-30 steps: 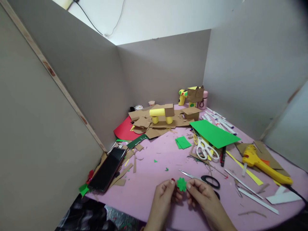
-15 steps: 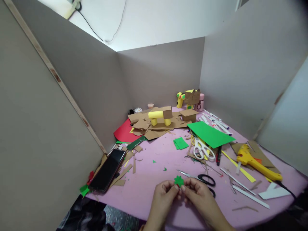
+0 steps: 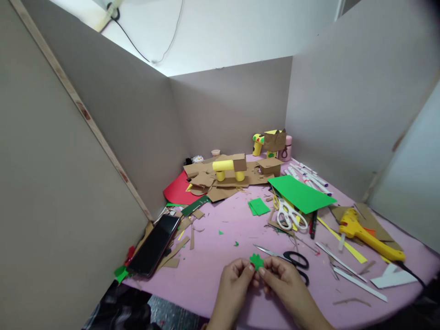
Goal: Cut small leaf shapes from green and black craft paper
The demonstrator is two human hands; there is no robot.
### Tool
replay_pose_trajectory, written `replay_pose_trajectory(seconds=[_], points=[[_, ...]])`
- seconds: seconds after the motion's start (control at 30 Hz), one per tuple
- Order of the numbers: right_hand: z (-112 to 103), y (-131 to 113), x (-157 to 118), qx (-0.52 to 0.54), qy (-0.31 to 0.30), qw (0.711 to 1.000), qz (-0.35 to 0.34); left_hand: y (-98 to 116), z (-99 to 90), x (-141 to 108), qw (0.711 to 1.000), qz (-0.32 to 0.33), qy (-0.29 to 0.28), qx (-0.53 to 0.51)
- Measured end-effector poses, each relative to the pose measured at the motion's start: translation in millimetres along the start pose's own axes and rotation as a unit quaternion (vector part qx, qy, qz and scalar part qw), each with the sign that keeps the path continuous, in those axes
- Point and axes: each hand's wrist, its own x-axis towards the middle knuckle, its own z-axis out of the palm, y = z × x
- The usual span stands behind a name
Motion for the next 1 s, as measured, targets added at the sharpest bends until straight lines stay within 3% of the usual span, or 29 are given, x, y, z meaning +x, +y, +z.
replay_pose_trajectory(seconds=[1.0], points=[[-0.6, 0.3, -1.8, -0.001, -0.006, 1.000, -0.002, 3.2, 1.2, -1.7, 1.000, 0.007, -0.014, 0.009]])
